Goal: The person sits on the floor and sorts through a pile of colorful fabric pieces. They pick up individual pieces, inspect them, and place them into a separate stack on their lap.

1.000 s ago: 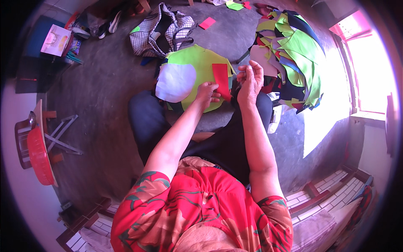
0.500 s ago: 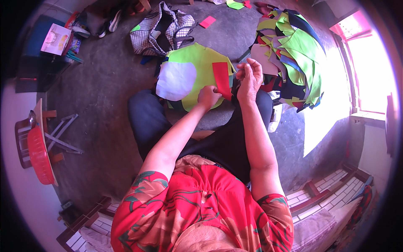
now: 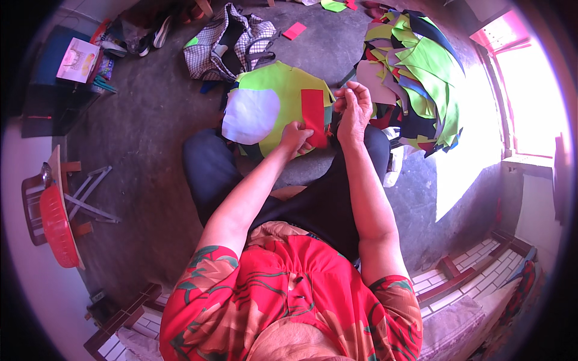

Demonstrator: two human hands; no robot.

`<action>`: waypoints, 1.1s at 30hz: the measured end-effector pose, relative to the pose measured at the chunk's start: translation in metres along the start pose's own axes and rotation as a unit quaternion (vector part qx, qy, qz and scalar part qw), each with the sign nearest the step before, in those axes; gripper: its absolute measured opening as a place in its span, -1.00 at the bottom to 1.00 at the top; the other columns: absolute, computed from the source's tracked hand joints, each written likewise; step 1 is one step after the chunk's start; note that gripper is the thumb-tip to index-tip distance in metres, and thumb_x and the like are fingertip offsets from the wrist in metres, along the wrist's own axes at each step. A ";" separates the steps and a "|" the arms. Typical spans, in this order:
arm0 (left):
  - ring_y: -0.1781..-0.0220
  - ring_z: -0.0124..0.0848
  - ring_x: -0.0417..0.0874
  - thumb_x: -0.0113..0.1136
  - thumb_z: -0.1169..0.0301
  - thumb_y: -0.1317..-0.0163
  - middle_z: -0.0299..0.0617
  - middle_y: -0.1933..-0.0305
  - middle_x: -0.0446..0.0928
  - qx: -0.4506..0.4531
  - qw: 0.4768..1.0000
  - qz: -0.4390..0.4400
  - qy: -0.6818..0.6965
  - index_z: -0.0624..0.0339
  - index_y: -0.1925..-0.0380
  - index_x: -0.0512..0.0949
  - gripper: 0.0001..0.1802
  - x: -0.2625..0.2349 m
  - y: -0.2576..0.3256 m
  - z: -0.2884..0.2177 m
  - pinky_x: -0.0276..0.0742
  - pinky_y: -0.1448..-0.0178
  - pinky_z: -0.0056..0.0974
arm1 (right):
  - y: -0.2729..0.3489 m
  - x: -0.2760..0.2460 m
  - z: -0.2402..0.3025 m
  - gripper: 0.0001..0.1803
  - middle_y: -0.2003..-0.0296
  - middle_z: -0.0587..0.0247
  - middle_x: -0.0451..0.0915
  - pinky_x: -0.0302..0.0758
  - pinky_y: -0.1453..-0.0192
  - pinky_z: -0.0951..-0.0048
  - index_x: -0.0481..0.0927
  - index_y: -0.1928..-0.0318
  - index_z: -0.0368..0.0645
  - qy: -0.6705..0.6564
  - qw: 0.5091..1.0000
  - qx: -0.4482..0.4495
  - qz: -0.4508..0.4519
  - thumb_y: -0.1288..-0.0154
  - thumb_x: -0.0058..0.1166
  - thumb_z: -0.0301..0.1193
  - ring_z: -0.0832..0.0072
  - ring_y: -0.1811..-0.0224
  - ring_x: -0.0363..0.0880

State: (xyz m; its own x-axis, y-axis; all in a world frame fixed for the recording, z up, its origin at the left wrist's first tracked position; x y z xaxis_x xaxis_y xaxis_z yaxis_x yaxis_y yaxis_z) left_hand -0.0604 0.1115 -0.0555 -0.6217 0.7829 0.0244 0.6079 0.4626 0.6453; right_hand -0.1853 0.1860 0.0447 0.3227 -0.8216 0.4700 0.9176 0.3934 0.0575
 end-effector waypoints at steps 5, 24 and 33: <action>0.70 -0.44 0.50 0.19 0.39 -0.10 -0.10 0.46 0.53 -0.041 0.994 -0.007 -0.098 0.28 0.10 0.26 -0.58 -0.010 0.006 0.010 0.29 0.77 -0.37 | -0.001 -0.001 -0.001 -0.90 0.47 0.31 0.55 0.30 0.56 0.72 0.44 0.18 -0.17 0.002 1.000 0.013 0.005 -0.30 -0.09 -0.53 0.72 0.63 0.37; 0.57 -0.53 0.49 0.09 0.30 -0.23 -0.18 0.35 0.53 0.039 0.998 0.003 -0.057 0.18 0.14 0.37 -0.73 -0.143 0.070 -0.027 0.36 0.62 -0.49 | 0.017 0.001 -0.076 -0.48 -0.03 -0.03 0.47 0.37 -0.16 0.34 0.33 -0.13 -0.31 0.448 0.854 0.069 0.255 -0.16 0.08 -0.40 0.25 -0.10 0.45; 0.57 -0.55 0.49 0.08 0.31 -0.22 -0.26 0.39 0.52 0.063 0.991 0.018 -0.115 0.17 0.23 0.41 -0.79 -0.124 0.062 -0.020 0.35 0.62 -0.49 | 0.022 -0.010 -0.108 -0.21 -0.12 -0.28 0.31 0.32 -0.22 0.14 0.16 -0.27 -0.23 0.559 0.767 0.114 0.293 -0.04 0.15 -0.25 -0.06 -0.17 0.33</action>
State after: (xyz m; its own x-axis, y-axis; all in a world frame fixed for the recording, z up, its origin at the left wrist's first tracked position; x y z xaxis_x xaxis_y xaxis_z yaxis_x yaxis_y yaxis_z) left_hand 0.0440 0.0349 -0.0034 -0.4778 0.8675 -0.1380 0.6934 0.4690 0.5470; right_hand -0.1430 0.1585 -0.0534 0.7780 -0.2673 -0.5686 0.5165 0.7874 0.3366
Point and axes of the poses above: each hand's wrist, its own y-axis away from the middle knuckle, its own x-axis out of the palm, z = x × y, the point moved 2 cm from there along -y, towards the middle knuckle
